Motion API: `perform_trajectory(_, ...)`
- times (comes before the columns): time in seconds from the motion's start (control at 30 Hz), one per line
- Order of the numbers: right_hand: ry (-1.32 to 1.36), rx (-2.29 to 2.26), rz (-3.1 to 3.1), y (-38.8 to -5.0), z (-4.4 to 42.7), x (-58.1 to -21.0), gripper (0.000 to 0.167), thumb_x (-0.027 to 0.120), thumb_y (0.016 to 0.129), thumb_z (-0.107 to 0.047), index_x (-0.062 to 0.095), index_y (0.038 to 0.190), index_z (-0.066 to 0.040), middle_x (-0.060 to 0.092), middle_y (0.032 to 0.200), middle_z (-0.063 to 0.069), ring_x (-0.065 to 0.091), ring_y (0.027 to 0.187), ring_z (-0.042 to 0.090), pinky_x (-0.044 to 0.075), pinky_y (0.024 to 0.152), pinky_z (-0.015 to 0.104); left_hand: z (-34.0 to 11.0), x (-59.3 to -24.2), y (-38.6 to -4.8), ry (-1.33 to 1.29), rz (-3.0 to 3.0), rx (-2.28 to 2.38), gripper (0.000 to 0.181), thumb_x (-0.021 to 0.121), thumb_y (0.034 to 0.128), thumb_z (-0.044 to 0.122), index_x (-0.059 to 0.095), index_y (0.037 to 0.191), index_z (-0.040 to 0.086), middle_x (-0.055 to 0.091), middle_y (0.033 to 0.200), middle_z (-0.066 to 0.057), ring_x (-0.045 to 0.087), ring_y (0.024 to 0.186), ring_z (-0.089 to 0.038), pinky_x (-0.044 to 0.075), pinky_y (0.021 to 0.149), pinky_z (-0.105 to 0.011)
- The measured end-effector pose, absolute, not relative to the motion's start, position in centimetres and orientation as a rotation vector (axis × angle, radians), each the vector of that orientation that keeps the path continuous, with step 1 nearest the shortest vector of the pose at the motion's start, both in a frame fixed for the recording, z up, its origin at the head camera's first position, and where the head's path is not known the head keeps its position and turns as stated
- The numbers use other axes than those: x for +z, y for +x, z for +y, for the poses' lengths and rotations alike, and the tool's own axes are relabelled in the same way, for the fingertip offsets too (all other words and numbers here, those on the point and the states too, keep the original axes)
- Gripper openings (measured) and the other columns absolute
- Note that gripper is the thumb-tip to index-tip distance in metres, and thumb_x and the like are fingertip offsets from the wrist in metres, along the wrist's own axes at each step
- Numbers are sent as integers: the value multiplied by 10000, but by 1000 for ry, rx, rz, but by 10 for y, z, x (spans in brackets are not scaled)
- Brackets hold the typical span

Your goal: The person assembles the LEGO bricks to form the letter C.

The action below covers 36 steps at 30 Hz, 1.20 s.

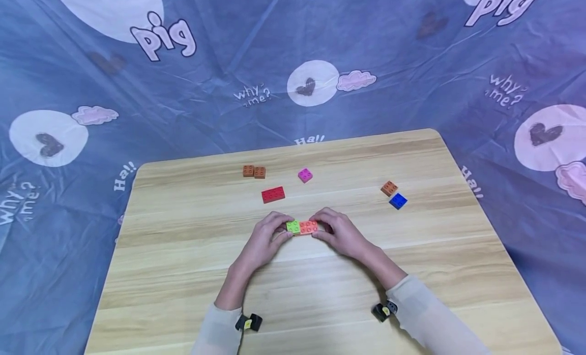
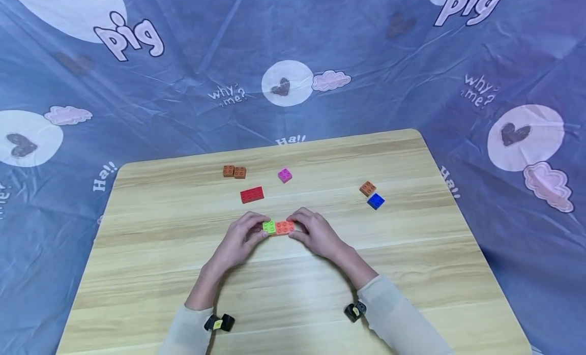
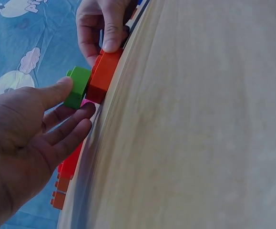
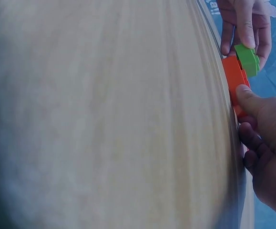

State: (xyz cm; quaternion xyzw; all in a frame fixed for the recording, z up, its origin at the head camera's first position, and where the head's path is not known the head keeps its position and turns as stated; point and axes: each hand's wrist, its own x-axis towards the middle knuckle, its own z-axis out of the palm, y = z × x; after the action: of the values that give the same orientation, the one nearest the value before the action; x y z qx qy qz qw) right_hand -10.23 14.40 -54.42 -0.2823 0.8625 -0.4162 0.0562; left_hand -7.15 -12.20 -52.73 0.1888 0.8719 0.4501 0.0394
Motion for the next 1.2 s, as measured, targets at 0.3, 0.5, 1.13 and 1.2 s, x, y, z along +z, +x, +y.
perform_trajectory(0.3, -850, -1275, 2614, -102, 144, -545, 327, 827, 937, -177, 738, 1243, -104, 705, 1187, -22, 638, 965, 109, 557, 809, 303, -119, -529, -73, 581, 2702, 1325, 372, 784, 985, 228, 718, 1344, 158, 642, 1247, 31, 639, 1129, -131, 567, 999, -353)
perform_trajectory(0.5, -830, -1281, 2602, -102, 144, -545, 320, 822, 942, -182, 740, 1242, -107, 705, 1187, -25, 639, 974, 113, 553, 816, 310, -114, -533, -76, 574, 2714, 1330, 362, 788, 977, 293, 711, 1311, 176, 716, 1272, 27, 660, 1200, -154, 546, 1044, -403)
perform_trajectory(1.13, -796, -1378, 2576, -102, 145, -547, 337, 850, 913, -171, 745, 1231, -133, 708, 1170, -39, 588, 826, 96, 511, 680, 256, -118, -536, -80, 567, 2705, 1360, 333, 816, 955, 292, 757, 1262, 177, 752, 1187, 55, 669, 1095, -144, 557, 979, -430)
perform_trajectory(1.2, -796, -1387, 2573, -102, 144, -546, 338, 852, 912, -169, 746, 1231, -129, 709, 1169, -36, 588, 828, 98, 509, 681, 260, -119, -536, -79, 569, 2709, 1364, 326, 820, 952, 284, 762, 1255, 179, 754, 1189, 54, 673, 1122, -148, 556, 994, -440)
